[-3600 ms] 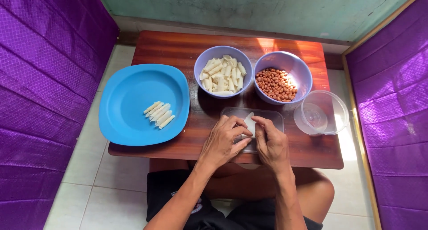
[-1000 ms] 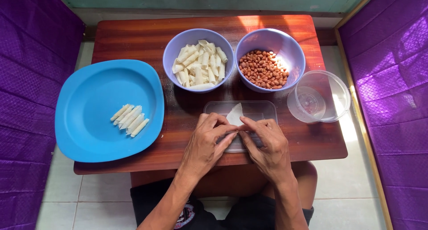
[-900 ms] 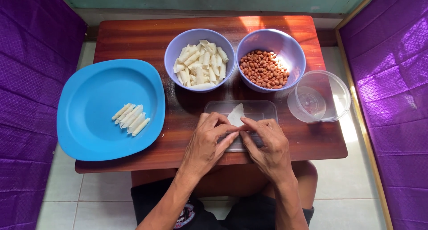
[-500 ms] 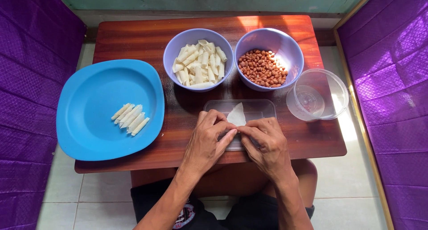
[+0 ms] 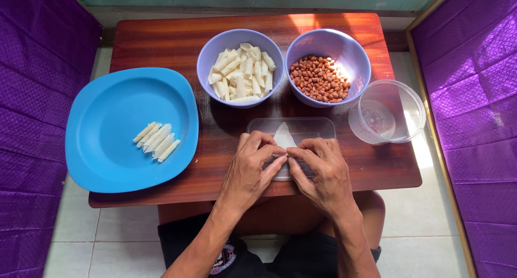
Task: A person manually wraps peanuts and sliced food items into small white wrappers, rolling them into individual packets and placing them on a plate.
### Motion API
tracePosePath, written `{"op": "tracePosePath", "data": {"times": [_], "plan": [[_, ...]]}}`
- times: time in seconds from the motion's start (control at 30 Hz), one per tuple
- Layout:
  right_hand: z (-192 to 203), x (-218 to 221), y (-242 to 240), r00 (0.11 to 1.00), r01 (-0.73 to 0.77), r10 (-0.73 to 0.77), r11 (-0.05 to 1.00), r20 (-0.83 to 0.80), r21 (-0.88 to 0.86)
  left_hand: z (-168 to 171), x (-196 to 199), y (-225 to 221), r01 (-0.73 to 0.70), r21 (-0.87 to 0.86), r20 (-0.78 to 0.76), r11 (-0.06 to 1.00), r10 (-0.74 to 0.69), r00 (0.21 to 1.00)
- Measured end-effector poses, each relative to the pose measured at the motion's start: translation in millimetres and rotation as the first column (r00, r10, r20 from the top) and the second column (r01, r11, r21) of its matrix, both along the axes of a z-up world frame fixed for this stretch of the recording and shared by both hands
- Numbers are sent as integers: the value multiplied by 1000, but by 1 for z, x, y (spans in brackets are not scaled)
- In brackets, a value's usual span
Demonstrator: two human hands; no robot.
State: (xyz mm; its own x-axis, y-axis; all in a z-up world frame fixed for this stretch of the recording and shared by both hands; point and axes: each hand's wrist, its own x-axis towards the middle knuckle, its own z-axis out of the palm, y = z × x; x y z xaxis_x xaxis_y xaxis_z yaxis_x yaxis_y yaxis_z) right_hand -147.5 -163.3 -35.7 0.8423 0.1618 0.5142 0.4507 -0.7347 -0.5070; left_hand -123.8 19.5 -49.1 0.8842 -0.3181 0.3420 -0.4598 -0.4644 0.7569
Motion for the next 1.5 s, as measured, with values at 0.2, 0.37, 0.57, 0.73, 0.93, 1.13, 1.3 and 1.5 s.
{"op": "tracePosePath", "data": {"times": [0.2, 0.37, 0.57, 0.73, 0.93, 1.13, 1.3, 1.5], "plan": [[-4, 2, 0, 1000, 1, -1, 1000, -10, 16, 2, 0, 0, -14, 4, -1, 1000, 14, 1000], [0, 3, 2, 1000, 13, -13, 1000, -8, -13, 2, 0, -1, -24, -12, 0, 1000, 24, 1000], [0, 3, 3, 1000, 19, -19, 1000, -21, 0, 3, 0, -2, -30, 5, 1, 1000, 30, 1000], [-3, 4, 2, 999, 30, -30, 999, -18, -18, 3, 1, -2, -30, 14, 1, 999, 30, 1000], [-2, 6, 4, 999, 35, -36, 998, -26, -55, 3, 0, -1, -11, -8, -3, 1000, 11, 1000], [-2, 6, 3, 999, 34, -34, 998, -14, -51, 3, 1, -2, -37, 13, 8, 999, 37, 999], [-1, 6, 3, 1000, 24, -24, 999, -6, -23, 0, 2, -3, -38, 18, 7, 999, 38, 999], [-2, 10, 3, 999, 34, -35, 999, -34, -22, -3, 20, 4, 74, 93, 11, 993, -76, 997]]}}
